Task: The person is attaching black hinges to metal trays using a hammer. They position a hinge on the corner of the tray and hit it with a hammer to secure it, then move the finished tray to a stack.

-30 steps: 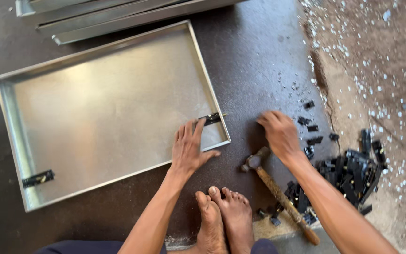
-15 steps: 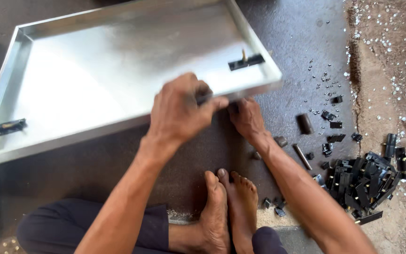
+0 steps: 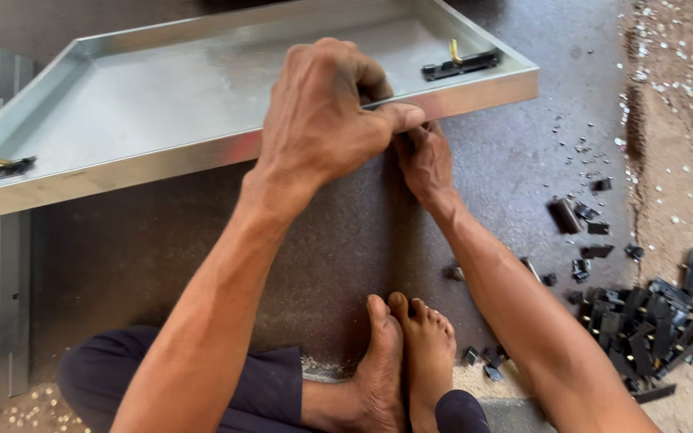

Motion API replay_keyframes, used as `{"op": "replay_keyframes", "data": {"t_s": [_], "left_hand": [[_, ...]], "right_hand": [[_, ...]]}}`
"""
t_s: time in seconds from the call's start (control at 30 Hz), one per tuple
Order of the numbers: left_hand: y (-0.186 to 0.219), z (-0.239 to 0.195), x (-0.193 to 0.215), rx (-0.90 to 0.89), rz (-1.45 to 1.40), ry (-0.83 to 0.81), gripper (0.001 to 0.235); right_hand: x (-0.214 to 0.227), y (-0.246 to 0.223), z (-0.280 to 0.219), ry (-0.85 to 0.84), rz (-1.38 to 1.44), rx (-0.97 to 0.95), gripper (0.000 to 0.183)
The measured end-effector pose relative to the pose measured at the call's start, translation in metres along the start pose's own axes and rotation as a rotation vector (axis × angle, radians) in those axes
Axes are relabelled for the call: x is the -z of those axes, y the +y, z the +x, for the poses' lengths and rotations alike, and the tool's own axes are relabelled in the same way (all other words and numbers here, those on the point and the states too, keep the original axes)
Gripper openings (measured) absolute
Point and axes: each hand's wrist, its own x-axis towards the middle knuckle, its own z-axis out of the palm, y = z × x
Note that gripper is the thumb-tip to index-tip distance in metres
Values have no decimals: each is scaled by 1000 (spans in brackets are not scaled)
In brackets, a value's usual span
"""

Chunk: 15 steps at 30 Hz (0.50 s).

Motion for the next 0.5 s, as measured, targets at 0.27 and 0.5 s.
{"op": "replay_keyframes", "data": {"t_s": [0.27, 0.5], "left_hand": [[7, -13, -15, 152, -99, -96, 31], [-9, -45, -34, 301, -131, -210, 35]], "right_hand": [[-5, 25, -6, -118, 228, -353, 18], [25, -10, -31, -76, 71, 76, 15]]}}
